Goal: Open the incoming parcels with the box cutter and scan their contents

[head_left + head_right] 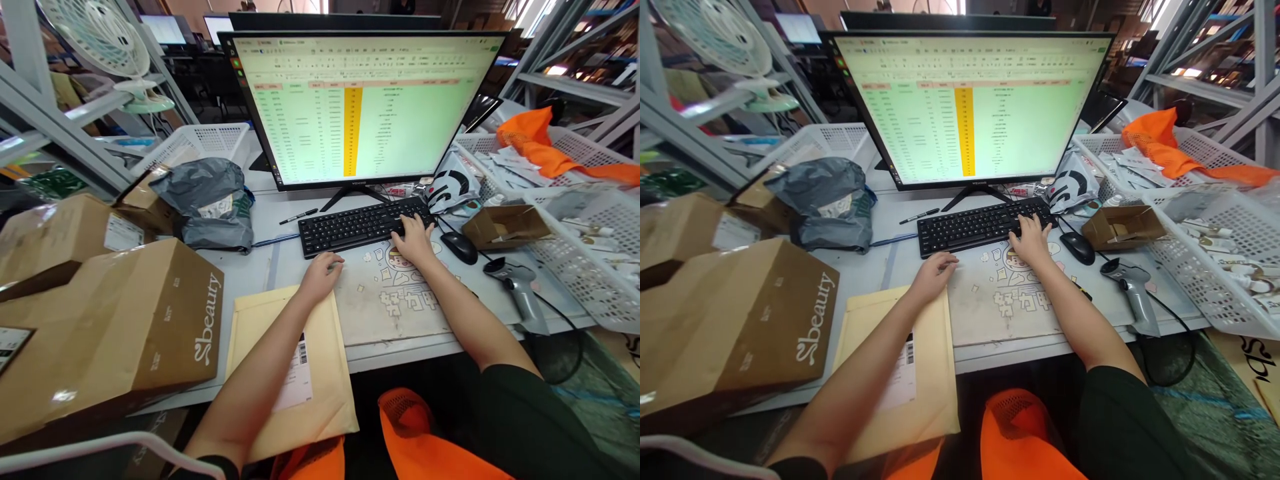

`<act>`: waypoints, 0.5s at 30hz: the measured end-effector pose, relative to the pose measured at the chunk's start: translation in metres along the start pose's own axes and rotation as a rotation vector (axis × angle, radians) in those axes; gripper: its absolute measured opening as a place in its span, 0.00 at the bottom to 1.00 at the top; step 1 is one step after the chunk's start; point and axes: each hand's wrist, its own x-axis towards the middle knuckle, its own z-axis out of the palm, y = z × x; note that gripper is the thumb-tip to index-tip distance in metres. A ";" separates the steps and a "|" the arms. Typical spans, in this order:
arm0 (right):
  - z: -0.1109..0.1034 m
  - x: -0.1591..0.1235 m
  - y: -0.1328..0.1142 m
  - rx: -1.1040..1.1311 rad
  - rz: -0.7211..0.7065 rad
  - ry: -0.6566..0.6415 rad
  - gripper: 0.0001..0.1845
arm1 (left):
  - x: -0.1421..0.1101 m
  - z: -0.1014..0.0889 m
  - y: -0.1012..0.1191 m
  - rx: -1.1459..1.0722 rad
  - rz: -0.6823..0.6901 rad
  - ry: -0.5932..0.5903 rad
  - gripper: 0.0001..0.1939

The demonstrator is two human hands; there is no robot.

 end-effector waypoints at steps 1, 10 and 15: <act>0.000 -0.001 0.000 -0.013 0.006 0.010 0.36 | 0.000 0.000 0.000 -0.001 -0.001 -0.001 0.11; -0.002 -0.003 -0.001 -0.064 0.029 -0.011 0.28 | 0.000 -0.002 0.002 0.051 0.000 -0.023 0.13; -0.003 -0.004 -0.002 -0.058 0.031 -0.029 0.30 | 0.001 0.002 0.002 0.108 0.018 -0.035 0.14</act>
